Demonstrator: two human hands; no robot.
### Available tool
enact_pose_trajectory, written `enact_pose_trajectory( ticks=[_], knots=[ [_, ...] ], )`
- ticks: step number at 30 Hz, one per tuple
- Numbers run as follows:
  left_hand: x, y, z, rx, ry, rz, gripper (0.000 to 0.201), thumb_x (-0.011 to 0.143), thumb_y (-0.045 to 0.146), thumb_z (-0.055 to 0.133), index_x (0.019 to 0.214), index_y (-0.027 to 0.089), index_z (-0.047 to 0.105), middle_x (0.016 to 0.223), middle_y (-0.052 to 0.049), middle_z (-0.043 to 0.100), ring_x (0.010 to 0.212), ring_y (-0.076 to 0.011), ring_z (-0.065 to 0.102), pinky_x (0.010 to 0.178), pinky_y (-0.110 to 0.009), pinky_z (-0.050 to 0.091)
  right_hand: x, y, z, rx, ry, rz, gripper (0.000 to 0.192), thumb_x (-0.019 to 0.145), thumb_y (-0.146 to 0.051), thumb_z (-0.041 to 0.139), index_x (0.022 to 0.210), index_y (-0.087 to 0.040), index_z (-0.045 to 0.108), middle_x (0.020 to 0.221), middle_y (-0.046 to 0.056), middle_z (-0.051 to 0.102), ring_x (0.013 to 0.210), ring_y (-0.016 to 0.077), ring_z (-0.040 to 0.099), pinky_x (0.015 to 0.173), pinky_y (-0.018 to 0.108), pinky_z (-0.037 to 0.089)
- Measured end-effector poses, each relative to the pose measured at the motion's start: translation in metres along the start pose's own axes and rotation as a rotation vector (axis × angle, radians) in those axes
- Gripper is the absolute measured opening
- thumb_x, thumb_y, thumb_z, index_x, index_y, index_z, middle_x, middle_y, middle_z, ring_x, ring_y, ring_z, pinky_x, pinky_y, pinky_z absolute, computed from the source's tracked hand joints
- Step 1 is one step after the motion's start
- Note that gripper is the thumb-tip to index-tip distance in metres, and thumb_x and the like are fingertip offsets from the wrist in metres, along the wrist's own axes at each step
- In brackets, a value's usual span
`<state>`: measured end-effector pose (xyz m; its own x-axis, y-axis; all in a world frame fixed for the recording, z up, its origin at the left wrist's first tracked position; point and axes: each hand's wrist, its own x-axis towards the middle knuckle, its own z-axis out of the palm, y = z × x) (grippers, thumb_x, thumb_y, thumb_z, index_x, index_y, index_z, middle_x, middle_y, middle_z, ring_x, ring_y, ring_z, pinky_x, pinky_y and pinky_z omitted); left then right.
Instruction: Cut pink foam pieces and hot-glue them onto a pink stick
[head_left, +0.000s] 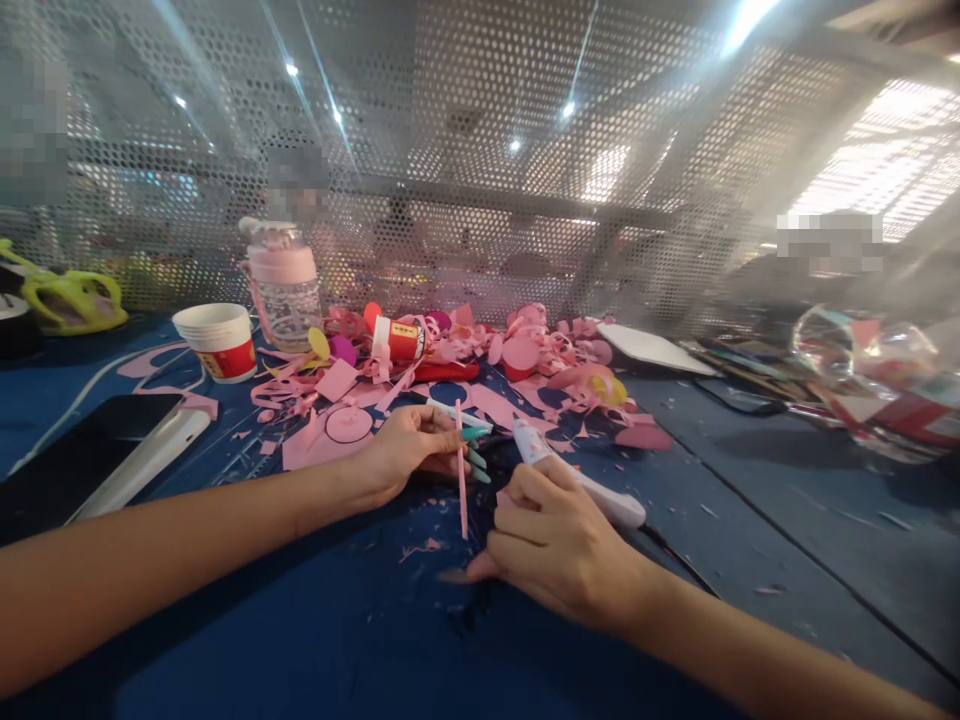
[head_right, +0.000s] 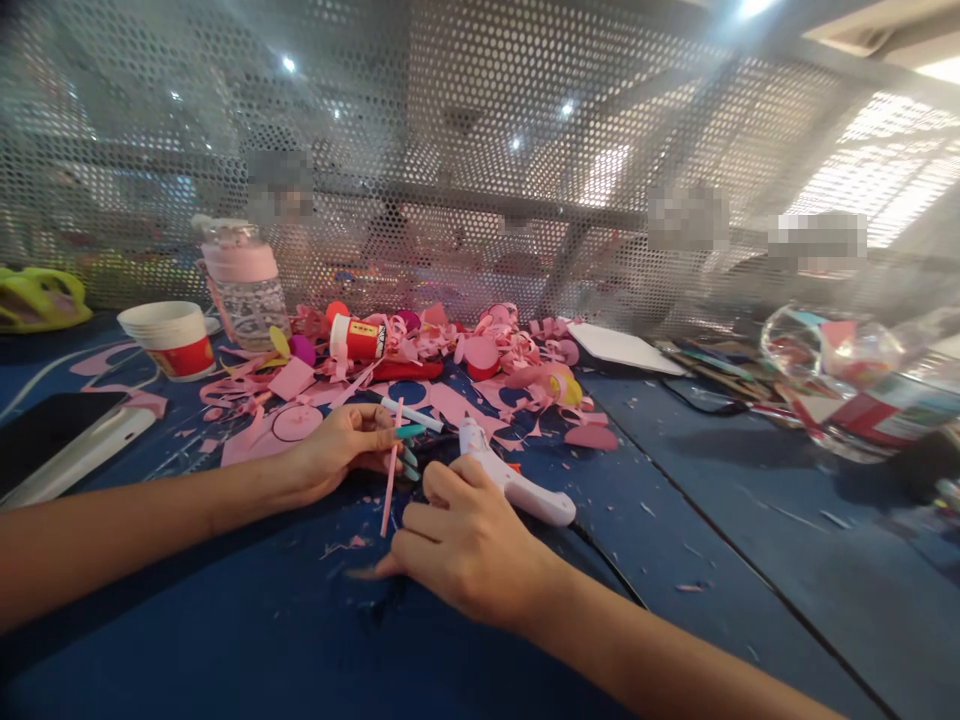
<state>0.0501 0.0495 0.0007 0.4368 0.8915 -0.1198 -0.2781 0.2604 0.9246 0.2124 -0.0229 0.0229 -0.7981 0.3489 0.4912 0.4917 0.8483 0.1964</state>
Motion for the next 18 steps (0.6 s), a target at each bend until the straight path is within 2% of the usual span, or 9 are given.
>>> enact_pose_trajectory(
  ticks=[4, 7, 11, 18],
  knots=[
    [0.0002, -0.0022, -0.0005, 0.003, -0.048, 0.017, 0.031, 0.055, 0.022, 0.075, 0.062, 0.011, 0.047, 0.052, -0.001, 0.062, 0.042, -0.0121, 0.06, 0.046, -0.022, 0.051, 0.0021, 0.0031, 0.0016, -0.149, 0.112, 0.175, 0.034, 0.085, -0.027, 0.047, 0.053, -0.016, 0.048, 0.052, -0.001, 0.047, 0.06, 0.0123, 0.031, 0.059, 0.028, 0.023],
    [0.0006, -0.0034, -0.0009, 0.013, -0.072, 0.041, 0.032, 0.055, 0.023, 0.075, 0.062, 0.011, 0.047, 0.052, -0.001, 0.061, 0.042, -0.0118, 0.06, 0.046, -0.023, 0.051, 0.0041, 0.0053, 0.0039, -0.256, 0.094, 0.241, 0.037, 0.087, -0.027, 0.042, 0.052, -0.016, 0.048, 0.053, 0.0, 0.046, 0.061, 0.0131, 0.03, 0.059, 0.028, 0.022],
    [0.0009, -0.0029, -0.0011, 0.013, -0.041, 0.032, 0.031, 0.055, 0.022, 0.075, 0.062, 0.011, 0.047, 0.052, 0.0, 0.061, 0.042, -0.0122, 0.06, 0.045, -0.023, 0.051, 0.0044, 0.0057, 0.0059, -0.272, 0.066, 0.218, 0.035, 0.086, -0.028, 0.044, 0.054, -0.017, 0.05, 0.054, 0.0, 0.047, 0.063, 0.0139, 0.03, 0.06, 0.028, 0.021],
    [-0.0001, -0.0008, -0.0003, -0.015, -0.038, 0.013, 0.032, 0.052, 0.021, 0.077, 0.061, 0.011, 0.047, 0.052, 0.0, 0.062, 0.044, -0.0124, 0.061, 0.047, -0.023, 0.052, 0.0018, 0.0046, 0.0036, -0.121, 0.014, 0.121, 0.033, 0.086, -0.03, 0.043, 0.057, -0.017, 0.049, 0.055, -0.001, 0.05, 0.065, 0.0138, 0.032, 0.061, 0.029, 0.022]
  ],
)
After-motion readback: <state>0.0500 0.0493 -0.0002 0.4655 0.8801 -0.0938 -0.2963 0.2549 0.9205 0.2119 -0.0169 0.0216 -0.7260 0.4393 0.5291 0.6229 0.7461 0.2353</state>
